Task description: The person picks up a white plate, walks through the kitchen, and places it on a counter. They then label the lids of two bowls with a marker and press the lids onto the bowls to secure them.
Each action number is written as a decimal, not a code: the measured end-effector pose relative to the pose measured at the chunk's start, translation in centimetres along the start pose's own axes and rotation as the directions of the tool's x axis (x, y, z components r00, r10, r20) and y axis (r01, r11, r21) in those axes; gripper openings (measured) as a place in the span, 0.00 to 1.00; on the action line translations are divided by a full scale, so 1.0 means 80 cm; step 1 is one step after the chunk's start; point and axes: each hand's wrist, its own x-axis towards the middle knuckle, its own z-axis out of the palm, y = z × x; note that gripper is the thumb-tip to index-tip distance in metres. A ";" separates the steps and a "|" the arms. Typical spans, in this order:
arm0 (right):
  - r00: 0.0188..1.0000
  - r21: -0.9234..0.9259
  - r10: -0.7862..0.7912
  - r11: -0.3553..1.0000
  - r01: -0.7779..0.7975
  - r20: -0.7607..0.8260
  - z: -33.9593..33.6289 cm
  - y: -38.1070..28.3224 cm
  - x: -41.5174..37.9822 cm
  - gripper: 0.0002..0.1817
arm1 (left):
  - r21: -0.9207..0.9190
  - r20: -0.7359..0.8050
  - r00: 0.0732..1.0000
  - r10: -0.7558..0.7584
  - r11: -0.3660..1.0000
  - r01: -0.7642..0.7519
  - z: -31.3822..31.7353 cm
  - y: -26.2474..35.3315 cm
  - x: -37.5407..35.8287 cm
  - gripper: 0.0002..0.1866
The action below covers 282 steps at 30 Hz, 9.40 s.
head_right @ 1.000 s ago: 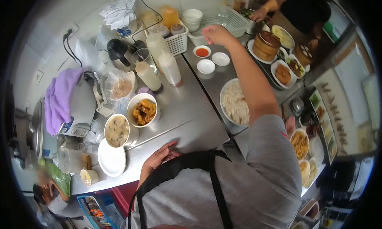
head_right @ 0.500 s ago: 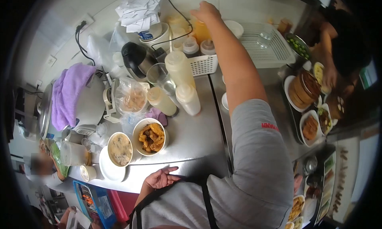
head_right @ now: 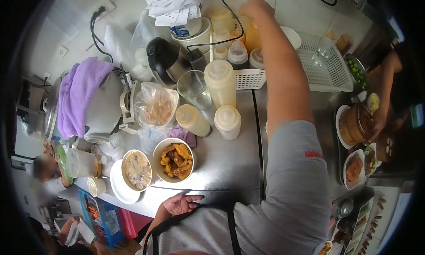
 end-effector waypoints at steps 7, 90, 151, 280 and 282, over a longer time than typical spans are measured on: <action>0.690 0.132 -0.247 0.885 0.447 -0.680 -0.192 -0.014 -0.113 0.26 | 0.068 -0.013 0.999 -0.031 0.997 0.032 0.002 -0.004 -0.002 0.37; 0.952 -0.508 -0.186 0.812 0.288 0.243 -0.083 0.299 -0.415 0.26 | 0.214 0.006 1.000 0.022 0.976 -0.023 -0.010 -0.017 -0.004 0.33; -0.465 0.797 -0.716 0.603 -0.038 0.521 0.095 -0.271 -0.701 0.29 | 0.757 -0.116 0.886 -0.449 -0.618 -0.213 0.171 -0.117 0.118 0.20; -0.424 -0.079 -0.903 0.418 -0.905 0.074 0.337 -1.221 -1.915 0.11 | 0.863 -0.504 -0.810 -0.301 -0.165 -0.477 -0.217 -0.906 -1.286 0.12; -0.383 -0.008 -0.898 0.391 -0.920 0.217 0.352 -1.266 -1.926 0.10 | 0.872 -0.489 -0.822 -0.293 -0.140 -0.469 -0.226 -0.874 -1.343 0.14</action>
